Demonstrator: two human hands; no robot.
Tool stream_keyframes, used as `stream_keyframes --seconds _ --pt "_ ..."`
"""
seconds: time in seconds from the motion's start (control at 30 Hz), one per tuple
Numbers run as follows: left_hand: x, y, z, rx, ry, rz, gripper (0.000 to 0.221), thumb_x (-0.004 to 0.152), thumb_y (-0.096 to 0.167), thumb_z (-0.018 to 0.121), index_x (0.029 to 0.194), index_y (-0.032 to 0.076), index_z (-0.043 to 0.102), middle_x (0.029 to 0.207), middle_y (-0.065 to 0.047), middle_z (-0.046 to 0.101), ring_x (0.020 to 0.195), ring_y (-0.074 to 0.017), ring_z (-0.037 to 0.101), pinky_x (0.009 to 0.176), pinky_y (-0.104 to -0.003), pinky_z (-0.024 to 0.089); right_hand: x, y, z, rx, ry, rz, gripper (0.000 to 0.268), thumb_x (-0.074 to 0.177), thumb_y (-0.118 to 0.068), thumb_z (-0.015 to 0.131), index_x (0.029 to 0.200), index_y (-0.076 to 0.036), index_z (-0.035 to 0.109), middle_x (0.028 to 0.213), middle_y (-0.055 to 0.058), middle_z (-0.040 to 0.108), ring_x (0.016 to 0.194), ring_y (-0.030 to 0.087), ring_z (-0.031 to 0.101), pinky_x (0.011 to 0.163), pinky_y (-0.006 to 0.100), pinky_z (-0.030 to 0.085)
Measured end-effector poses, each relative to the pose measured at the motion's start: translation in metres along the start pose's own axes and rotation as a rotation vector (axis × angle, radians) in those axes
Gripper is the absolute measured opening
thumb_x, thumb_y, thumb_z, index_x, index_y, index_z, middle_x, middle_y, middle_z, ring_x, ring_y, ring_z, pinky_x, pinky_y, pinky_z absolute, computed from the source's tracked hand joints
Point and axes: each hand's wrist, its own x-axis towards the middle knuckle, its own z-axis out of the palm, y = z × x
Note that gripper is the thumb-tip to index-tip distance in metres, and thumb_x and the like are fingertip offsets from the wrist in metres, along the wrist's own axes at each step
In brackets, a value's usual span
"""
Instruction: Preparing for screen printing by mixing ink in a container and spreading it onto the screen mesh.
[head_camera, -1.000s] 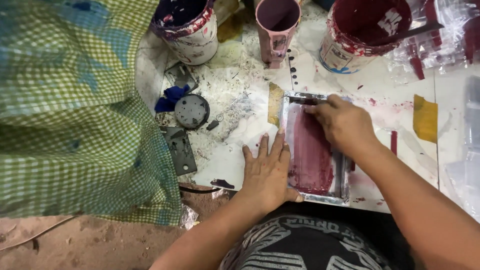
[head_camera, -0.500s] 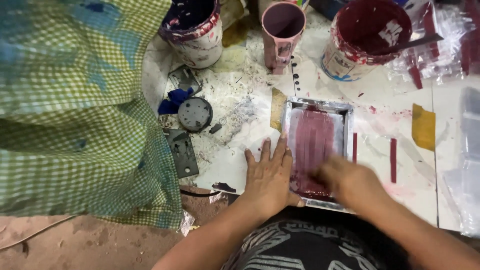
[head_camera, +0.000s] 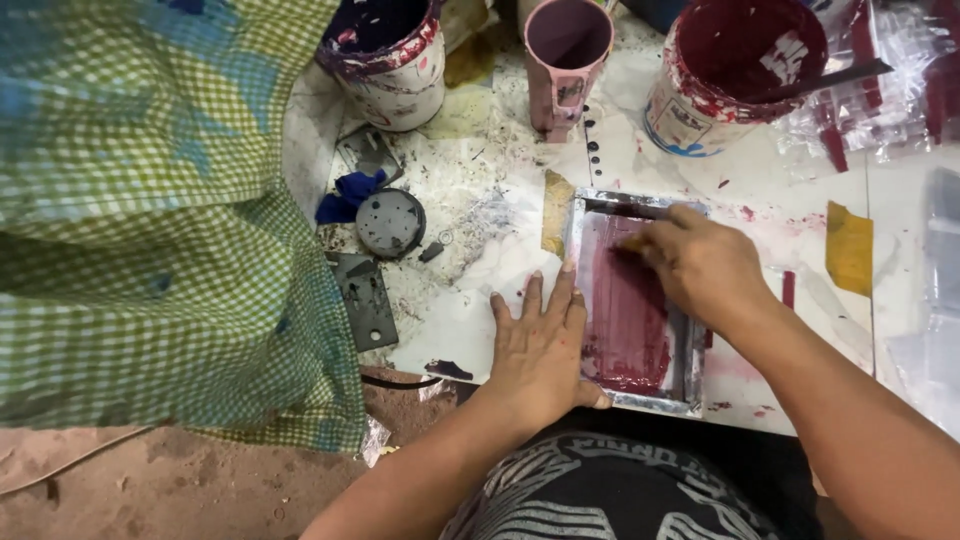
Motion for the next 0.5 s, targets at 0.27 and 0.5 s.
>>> stream_keyframes --seconds 0.27,0.5 --pt "0.001 0.001 0.001 -0.019 -0.003 0.012 0.110 0.071 0.045 0.089 0.150 -0.009 0.035 0.166 -0.028 0.017 0.148 -0.0546 0.016 0.106 -0.086 0.007 0.020 0.016 -0.006 -0.066 -0.004 -0.015 0.015 0.099 -0.034 0.068 0.107 -0.025 0.076 0.098 0.000 0.069 0.079 0.030 0.074 0.068 0.038 0.059" --pt "0.000 0.000 0.001 -0.017 0.006 0.005 0.110 0.071 0.046 0.089 0.150 -0.009 0.035 0.167 -0.027 0.016 0.148 -0.0544 0.017 0.106 -0.085 0.009 0.010 0.034 0.031 -0.144 0.035 -0.126 0.017 0.100 -0.038 0.061 0.112 -0.032 0.070 0.096 -0.006 0.059 0.073 0.026 0.071 0.064 0.037 0.058"
